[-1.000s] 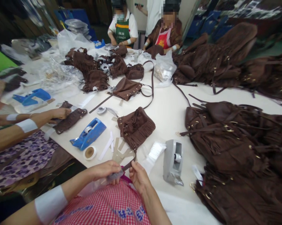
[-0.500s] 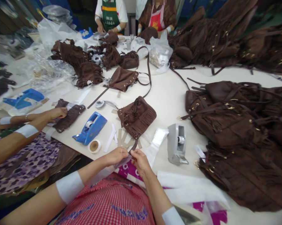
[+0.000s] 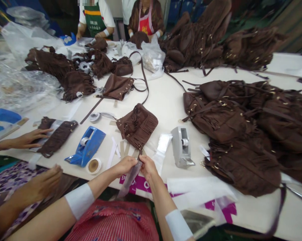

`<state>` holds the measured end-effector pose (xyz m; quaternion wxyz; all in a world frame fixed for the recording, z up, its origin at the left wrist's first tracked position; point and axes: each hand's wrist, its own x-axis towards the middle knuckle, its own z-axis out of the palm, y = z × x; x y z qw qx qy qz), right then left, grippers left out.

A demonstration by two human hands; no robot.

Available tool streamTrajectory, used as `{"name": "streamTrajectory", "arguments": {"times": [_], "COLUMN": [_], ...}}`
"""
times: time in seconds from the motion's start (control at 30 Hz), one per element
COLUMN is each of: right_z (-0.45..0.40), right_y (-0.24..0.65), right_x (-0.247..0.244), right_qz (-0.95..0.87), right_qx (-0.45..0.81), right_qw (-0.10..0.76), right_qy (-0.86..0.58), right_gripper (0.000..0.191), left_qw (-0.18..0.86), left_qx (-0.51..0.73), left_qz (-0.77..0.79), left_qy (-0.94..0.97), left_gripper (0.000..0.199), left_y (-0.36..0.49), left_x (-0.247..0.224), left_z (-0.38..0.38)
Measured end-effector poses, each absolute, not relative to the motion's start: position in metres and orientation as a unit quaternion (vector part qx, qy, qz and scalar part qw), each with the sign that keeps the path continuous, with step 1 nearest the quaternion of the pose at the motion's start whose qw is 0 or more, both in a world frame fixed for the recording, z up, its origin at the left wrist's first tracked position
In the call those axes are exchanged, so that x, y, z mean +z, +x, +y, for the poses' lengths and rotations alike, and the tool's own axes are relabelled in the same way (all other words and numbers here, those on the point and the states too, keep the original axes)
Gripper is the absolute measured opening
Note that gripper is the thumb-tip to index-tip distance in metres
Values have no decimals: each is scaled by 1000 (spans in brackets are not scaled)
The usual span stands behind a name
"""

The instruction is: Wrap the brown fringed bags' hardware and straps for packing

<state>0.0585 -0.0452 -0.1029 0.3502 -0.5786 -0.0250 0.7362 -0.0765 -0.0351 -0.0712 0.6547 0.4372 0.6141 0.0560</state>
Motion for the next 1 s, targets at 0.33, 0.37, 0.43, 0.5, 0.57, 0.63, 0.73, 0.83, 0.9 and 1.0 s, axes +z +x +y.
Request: {"name": "streamTrajectory", "arguments": {"times": [0.33, 0.37, 0.43, 0.5, 0.57, 0.63, 0.73, 0.83, 0.9, 1.0], "right_z": [-25, -22, -17, -12, -9, -6, -5, -7, -8, -10], "right_y": [63, 61, 56, 51, 49, 50, 52, 51, 49, 48], "right_x": [-99, -101, -106, -113, -120, -125, -127, -126, -126, -127], "right_qz": [36, 42, 53, 56, 53, 44, 23, 1, -10, -25], "right_qx": [776, 782, 787, 781, 766, 751, 745, 740, 736, 730], "right_qw": [298, 293, 293, 317, 357, 387, 402, 406, 406, 414], "right_qy": [-554, -549, -541, -535, -532, -532, -532, -536, -541, -543], "right_gripper": [43, 43, 39, 33, 27, 23, 22, 21, 21, 22], "left_qw": [656, 657, 660, 664, 668, 669, 662, 656, 657, 658], "left_qx": [68, 66, 59, 49, 37, 27, 27, 34, 35, 34], "left_qz": [633, 635, 637, 638, 639, 643, 657, 670, 674, 684], "left_qy": [404, 401, 394, 387, 379, 371, 360, 346, 335, 313], "left_gripper": [26, 26, 26, 27, 27, 27, 27, 28, 29, 30], "left_y": [-62, -62, -65, -68, -70, -71, -68, -64, -61, -57], "left_x": [-81, -81, -81, -80, -80, -79, -78, -75, -73, -71], "left_z": [-19, -18, -17, -15, -12, -10, -5, 0, 4, 6]}}
